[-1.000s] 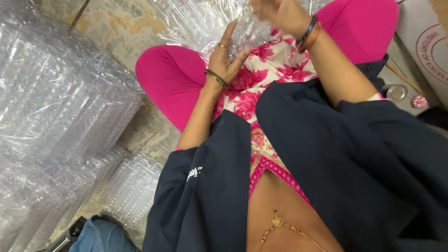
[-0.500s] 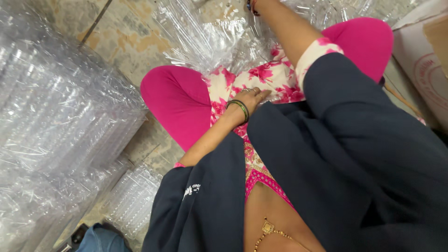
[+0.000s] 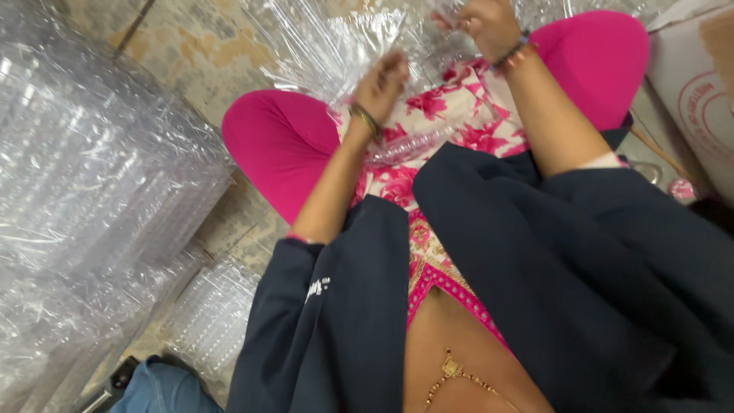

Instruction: The person sits on the floor and repeatedly pulls apart sheets of bubble wrap by hand. They separate the layers and place the separated pieces aside, continuing the process with multiple sheets.

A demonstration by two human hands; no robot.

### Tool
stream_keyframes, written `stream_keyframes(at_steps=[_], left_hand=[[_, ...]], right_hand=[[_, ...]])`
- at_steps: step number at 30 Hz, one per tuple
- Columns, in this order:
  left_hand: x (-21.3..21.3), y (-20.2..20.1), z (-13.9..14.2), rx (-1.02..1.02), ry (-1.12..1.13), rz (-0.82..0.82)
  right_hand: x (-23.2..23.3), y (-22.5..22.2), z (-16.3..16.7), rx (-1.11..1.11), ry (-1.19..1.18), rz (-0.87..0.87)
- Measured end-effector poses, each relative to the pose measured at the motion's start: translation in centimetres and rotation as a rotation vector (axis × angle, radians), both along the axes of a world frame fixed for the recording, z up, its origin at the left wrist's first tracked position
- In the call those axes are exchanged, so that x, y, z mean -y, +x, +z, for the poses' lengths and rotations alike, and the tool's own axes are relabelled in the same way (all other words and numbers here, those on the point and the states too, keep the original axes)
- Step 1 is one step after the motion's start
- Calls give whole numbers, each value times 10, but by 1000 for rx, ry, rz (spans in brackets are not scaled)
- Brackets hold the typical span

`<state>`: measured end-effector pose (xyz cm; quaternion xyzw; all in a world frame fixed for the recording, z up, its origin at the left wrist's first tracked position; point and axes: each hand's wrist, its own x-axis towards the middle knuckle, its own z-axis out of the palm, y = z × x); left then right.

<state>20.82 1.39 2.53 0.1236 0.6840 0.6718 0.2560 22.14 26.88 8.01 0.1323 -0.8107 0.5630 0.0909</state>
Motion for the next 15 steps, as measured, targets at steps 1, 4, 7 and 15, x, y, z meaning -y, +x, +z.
stream_keyframes(at_steps=[1,4,7,15], left_hand=[[-8,-10,3,110,99,28],[-34,-19,17,416,336,-18],[-51,-7,39,452,489,-57],[-67,3,51,461,676,-36]], right_hand=[[-2,23,4,257,-518,21],[6,79,19,456,-1090,115],[18,106,28,344,-1003,-8],[12,115,19,168,-705,-97]])
